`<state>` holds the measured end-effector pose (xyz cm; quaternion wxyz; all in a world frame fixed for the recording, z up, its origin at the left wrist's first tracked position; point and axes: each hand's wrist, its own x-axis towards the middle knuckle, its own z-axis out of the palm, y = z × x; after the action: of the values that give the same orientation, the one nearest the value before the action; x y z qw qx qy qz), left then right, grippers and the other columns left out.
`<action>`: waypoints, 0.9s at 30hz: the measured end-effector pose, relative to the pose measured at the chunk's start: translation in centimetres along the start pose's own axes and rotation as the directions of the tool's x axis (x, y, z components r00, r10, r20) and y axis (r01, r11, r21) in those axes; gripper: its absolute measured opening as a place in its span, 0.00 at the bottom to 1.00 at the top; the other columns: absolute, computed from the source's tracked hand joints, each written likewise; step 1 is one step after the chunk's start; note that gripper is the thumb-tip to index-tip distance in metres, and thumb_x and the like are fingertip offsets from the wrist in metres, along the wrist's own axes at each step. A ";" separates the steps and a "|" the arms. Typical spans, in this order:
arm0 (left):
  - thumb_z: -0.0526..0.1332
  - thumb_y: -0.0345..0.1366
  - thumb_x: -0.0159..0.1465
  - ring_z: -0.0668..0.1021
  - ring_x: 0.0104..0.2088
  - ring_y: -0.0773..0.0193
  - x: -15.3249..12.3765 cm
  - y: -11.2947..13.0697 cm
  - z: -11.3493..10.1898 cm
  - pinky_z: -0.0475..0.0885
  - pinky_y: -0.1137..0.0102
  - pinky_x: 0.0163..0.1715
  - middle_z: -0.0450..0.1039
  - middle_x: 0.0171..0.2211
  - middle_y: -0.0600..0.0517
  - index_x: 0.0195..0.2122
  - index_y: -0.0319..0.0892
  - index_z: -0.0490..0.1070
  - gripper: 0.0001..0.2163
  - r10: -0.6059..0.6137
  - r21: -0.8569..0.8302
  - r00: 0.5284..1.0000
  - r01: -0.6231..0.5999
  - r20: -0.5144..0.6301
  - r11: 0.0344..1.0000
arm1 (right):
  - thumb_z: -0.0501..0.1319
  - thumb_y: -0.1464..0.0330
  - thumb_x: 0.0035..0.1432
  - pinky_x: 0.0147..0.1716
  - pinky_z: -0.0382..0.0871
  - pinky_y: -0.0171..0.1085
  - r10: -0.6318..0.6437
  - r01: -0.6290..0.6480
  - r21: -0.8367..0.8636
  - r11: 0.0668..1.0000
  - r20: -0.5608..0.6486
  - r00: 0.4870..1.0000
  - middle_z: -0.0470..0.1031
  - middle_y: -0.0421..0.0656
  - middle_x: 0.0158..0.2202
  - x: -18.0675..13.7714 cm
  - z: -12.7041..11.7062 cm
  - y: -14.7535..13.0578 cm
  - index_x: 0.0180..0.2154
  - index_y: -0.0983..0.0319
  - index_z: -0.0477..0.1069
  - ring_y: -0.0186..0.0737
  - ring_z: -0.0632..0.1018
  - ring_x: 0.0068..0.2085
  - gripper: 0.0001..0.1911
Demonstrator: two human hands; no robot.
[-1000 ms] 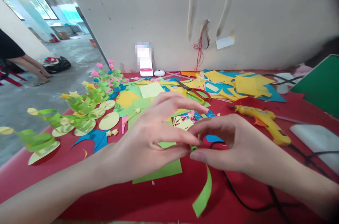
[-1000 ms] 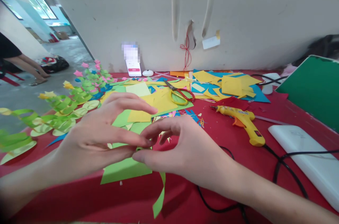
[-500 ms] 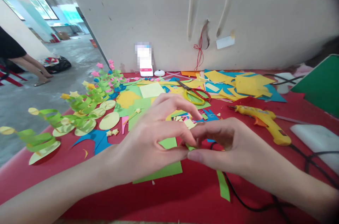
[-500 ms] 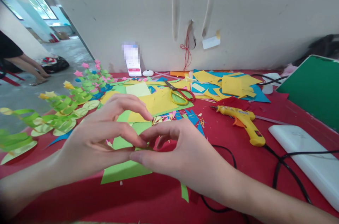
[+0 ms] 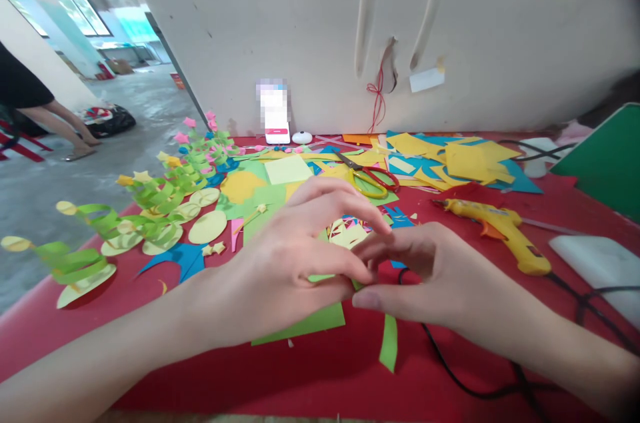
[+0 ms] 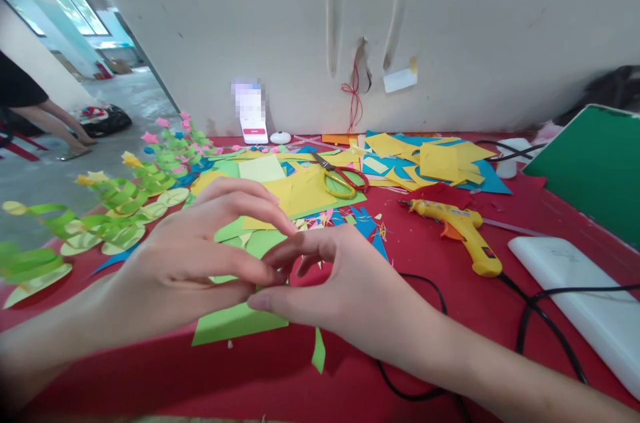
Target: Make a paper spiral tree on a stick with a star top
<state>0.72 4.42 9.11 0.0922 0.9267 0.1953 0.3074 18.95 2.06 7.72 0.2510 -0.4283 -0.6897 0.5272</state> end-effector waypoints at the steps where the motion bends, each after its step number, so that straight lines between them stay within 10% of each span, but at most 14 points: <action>1: 0.62 0.26 0.55 0.68 0.46 0.61 0.0 0.1 0.2 0.66 0.66 0.46 0.69 0.39 0.51 0.25 0.45 0.73 0.06 -0.017 -0.030 1.000 0.016 -0.019 0.999 | 0.63 0.63 0.48 0.37 0.68 0.34 0.003 -0.003 0.013 1.000 0.000 1.000 0.75 0.38 0.31 -0.1 0.1 0.0 0.31 0.58 0.74 0.37 0.74 0.36 0.07; 17: 0.63 0.28 0.55 0.68 0.46 0.60 -0.2 0.2 0.5 0.66 0.64 0.46 0.69 0.41 0.49 0.29 0.43 0.73 0.03 0.052 -0.028 0.999 -0.052 -0.014 0.998 | 0.62 0.63 0.49 0.32 0.67 0.30 -0.007 0.006 -0.042 0.999 -0.016 1.000 0.75 0.37 0.28 -0.5 0.1 -0.3 0.28 0.58 0.75 0.33 0.73 0.31 0.06; 27: 0.63 0.29 0.56 0.70 0.41 0.61 -0.2 0.1 0.9 0.66 0.65 0.42 0.70 0.36 0.51 0.28 0.44 0.74 0.03 0.003 0.069 0.969 0.015 -0.248 0.997 | 0.62 0.63 0.50 0.33 0.67 0.31 0.001 0.011 0.144 0.990 -0.081 0.997 0.76 0.38 0.30 -0.1 0.1 0.0 0.32 0.57 0.75 0.34 0.74 0.33 0.07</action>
<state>1.14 4.17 8.37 0.0352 0.8831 0.2189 0.4136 18.96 1.95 7.71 0.3103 -0.4284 -0.6400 0.5573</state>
